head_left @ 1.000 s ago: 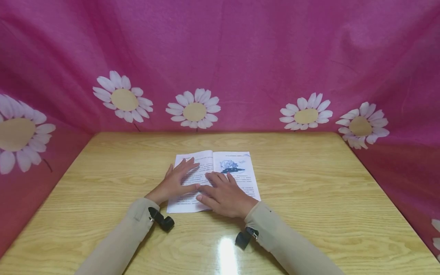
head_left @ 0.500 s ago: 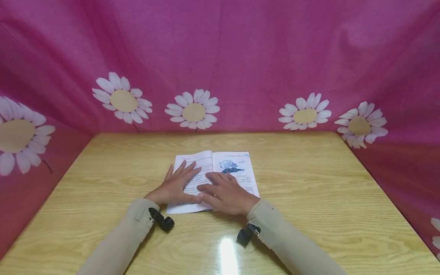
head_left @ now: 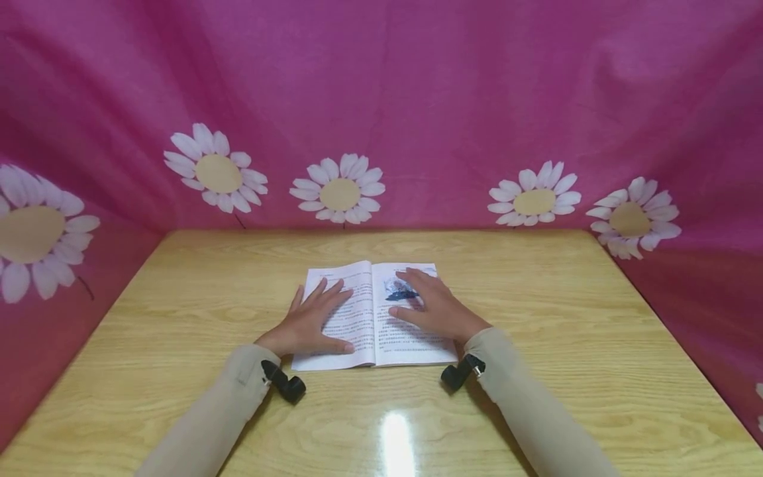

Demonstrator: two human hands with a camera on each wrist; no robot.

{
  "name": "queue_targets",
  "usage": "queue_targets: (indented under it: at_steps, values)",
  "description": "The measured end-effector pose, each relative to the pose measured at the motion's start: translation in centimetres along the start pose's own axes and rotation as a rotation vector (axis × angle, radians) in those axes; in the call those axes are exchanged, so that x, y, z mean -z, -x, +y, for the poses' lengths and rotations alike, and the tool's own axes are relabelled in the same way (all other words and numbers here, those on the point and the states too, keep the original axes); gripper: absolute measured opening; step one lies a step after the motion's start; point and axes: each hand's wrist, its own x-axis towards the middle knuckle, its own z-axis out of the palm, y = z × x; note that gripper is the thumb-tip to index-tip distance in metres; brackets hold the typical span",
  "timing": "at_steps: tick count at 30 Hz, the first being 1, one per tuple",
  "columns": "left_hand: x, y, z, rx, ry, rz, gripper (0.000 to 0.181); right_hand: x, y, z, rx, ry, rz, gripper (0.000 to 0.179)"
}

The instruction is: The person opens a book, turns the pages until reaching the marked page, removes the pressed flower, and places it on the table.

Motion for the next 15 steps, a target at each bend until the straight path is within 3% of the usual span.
queue_targets:
  at_steps: [6,15]
  values:
    - [0.0,0.0,0.2,0.007,0.011,-0.002,0.109,1.4,0.6,2.1,-0.116,-0.021,-0.015,0.099]
    - [-0.1,-0.1,-0.3,-0.013,0.002,0.008,0.110,1.6,0.7,3.3,-0.160,0.038,-0.054,0.108]
